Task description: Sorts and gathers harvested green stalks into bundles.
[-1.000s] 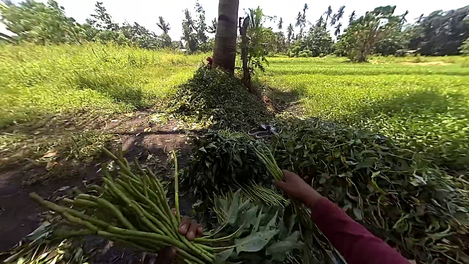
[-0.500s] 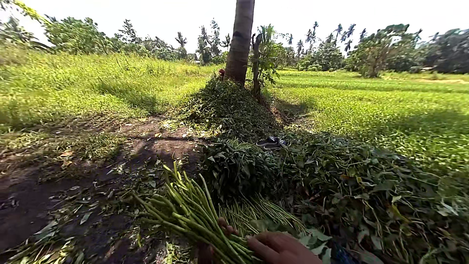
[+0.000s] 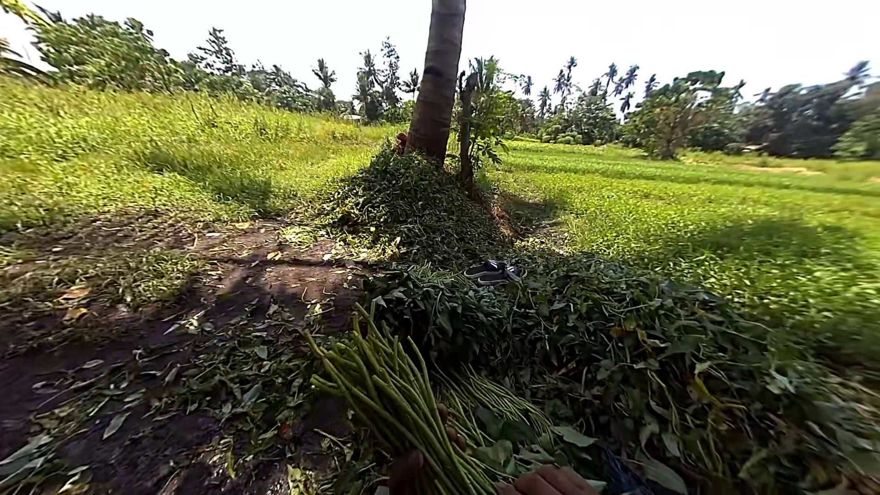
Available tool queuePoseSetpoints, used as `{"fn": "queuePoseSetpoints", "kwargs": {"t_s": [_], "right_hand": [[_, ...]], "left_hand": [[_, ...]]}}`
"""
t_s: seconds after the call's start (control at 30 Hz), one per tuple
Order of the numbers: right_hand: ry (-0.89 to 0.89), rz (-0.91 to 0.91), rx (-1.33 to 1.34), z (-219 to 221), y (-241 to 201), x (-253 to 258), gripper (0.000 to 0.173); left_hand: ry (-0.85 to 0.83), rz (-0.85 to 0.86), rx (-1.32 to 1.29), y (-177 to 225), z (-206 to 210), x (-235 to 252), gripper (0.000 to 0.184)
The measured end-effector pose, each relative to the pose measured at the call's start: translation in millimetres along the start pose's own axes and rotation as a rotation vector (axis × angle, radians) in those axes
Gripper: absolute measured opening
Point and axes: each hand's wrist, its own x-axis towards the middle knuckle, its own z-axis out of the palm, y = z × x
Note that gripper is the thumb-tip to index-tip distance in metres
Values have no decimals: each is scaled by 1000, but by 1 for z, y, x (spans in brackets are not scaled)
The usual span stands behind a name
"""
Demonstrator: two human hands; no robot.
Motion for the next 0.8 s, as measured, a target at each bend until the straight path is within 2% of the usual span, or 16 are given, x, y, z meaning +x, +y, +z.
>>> {"fn": "queuePoseSetpoints", "kwargs": {"t_s": [0.07,0.1,0.2,0.33,0.4,0.5,0.63,0.7,0.8], "right_hand": [[-128,135,126,-10,3,3,33],[-181,222,220,-17,7,9,44],[-120,489,528,-17,29,38,68],[-108,772,1328,7,45,74,79],[-36,877,1575,19,45,79,79],[208,897,1603,32,38,80,63],[529,936,1381,44,36,80,55],[529,823,1220,45,30,80,59],[360,629,1007,49,29,76,76]], "left_hand": [[23,-57,58,-3,-3,-3,53],[27,-70,100,-5,-2,-5,47],[165,-67,276,-14,24,-14,22],[231,-174,304,-30,37,-15,28],[310,-239,313,-37,41,-14,37],[352,-270,307,-47,37,-12,46],[451,-309,299,-52,35,-8,57],[500,-310,301,-53,39,-5,57],[591,-305,330,-54,50,1,55]]}}
